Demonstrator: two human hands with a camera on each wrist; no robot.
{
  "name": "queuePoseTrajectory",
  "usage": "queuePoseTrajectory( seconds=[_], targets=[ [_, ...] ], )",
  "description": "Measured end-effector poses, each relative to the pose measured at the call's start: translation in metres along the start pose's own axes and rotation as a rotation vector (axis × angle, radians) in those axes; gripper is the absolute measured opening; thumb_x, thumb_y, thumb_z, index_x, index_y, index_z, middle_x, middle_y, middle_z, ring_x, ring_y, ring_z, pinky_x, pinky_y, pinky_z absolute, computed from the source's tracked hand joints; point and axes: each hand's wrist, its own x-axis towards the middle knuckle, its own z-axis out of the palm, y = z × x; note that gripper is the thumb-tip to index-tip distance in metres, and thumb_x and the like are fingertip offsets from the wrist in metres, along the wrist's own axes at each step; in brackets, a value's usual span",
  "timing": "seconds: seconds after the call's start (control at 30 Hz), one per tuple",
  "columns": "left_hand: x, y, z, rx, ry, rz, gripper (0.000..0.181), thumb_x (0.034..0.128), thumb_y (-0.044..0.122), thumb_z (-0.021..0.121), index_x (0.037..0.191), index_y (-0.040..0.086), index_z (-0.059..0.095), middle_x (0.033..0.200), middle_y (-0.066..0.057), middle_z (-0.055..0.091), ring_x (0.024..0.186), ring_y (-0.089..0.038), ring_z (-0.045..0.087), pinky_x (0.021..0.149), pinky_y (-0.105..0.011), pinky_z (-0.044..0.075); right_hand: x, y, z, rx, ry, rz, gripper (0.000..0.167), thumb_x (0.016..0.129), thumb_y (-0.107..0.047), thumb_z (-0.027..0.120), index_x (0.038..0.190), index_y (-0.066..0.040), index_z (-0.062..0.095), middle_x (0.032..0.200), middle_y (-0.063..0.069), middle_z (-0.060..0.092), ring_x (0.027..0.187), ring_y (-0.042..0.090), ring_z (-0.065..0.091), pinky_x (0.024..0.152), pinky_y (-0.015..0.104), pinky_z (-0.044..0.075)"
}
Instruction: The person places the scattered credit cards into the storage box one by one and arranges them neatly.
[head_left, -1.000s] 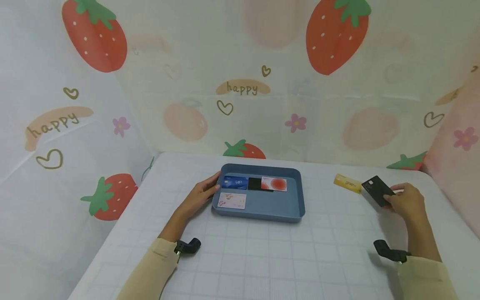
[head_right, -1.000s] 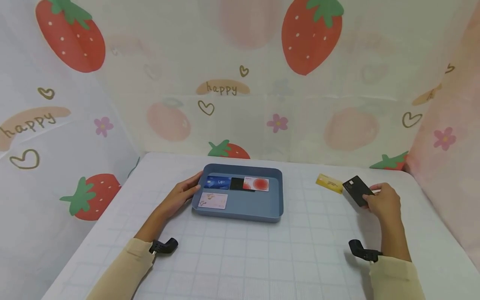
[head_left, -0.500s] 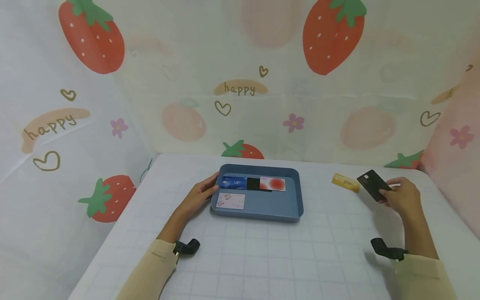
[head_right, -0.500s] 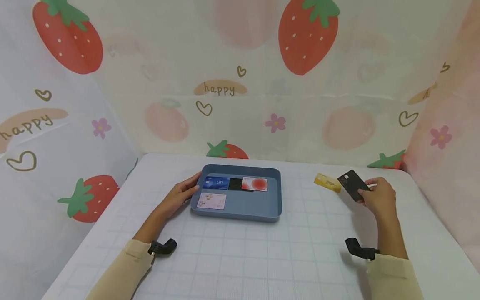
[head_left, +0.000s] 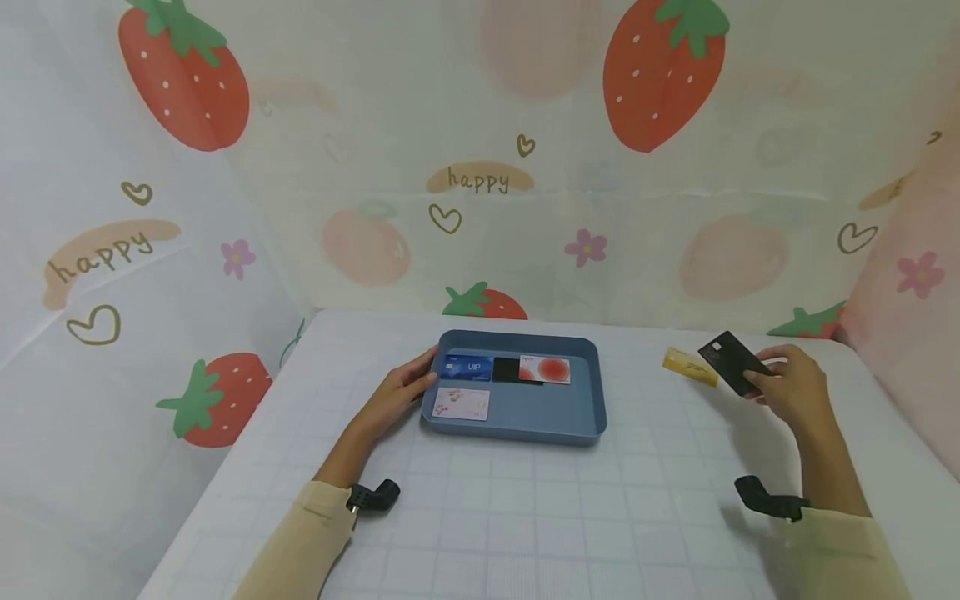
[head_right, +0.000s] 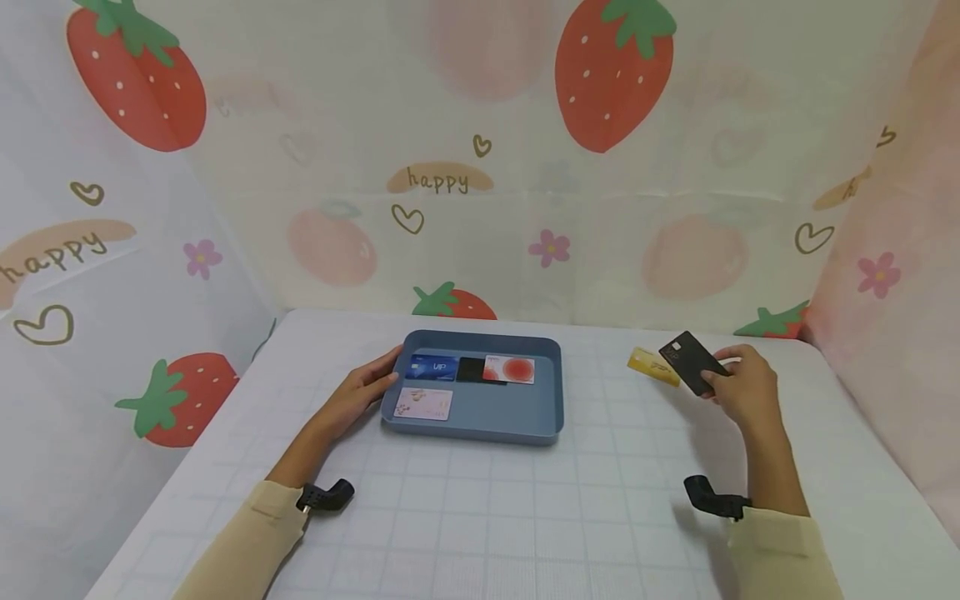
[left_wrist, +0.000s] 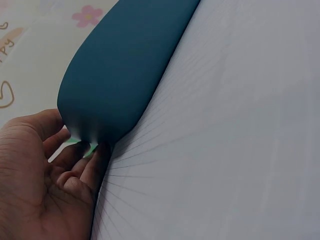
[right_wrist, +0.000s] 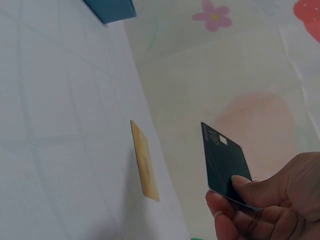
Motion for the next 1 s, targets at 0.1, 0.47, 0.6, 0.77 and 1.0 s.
queuePoseTrajectory(
  seconds=[0.1,0.47,0.6,0.77,1.0],
  targets=[
    [0.001,-0.001,0.0,-0.003,-0.001,0.002,0.056,0.1074,0.017,0.052,0.159,0.008,0.032,0.165,-0.011,0.028,0.153,-0.026,0.023,0.123,-0.043,0.023,0.001,-0.001,0.003,0.007,-0.005,0.013,0.043,0.097,0.0,0.062,0.131,0.017,0.041,0.123,0.048,0.053,0.063,0.023,0.073,0.057,0.03,0.061],
    [0.001,0.0,0.0,0.029,0.007,-0.016,0.056,0.1075,0.019,0.053,0.159,0.012,0.033,0.165,-0.009,0.029,0.153,-0.025,0.024,0.122,-0.043,0.024,-0.001,-0.013,0.012,-0.004,-0.009,-0.03,0.042,0.096,0.001,0.062,0.13,0.018,0.043,0.119,0.046,0.056,0.07,0.034,0.074,0.059,0.033,0.062],
    [0.0,0.0,0.0,0.028,0.004,-0.012,0.056,0.1077,0.019,0.052,0.16,0.011,0.032,0.165,-0.01,0.029,0.153,-0.025,0.024,0.122,-0.043,0.025,-0.001,-0.018,0.014,-0.003,-0.012,-0.06,0.042,0.096,0.002,0.063,0.129,0.018,0.044,0.117,0.045,0.058,0.067,0.031,0.074,0.058,0.031,0.061],
    [0.0,-0.001,0.0,0.024,0.002,-0.001,0.056,0.1075,0.018,0.052,0.159,0.01,0.032,0.165,-0.011,0.029,0.152,-0.027,0.025,0.121,-0.044,0.027,-0.003,-0.025,0.016,0.006,-0.014,-0.095,0.043,0.096,0.003,0.063,0.132,0.016,0.045,0.113,0.043,0.062,0.065,0.03,0.073,0.057,0.03,0.061],
    [0.0,0.0,0.0,0.014,-0.005,-0.001,0.056,0.1077,0.017,0.052,0.16,0.009,0.031,0.165,-0.012,0.029,0.152,-0.027,0.025,0.121,-0.043,0.028,-0.006,-0.031,0.022,-0.001,-0.019,-0.139,0.038,0.096,0.003,0.063,0.131,0.014,0.05,0.111,0.041,0.064,0.066,0.023,0.072,0.058,0.028,0.061]
  ],
)
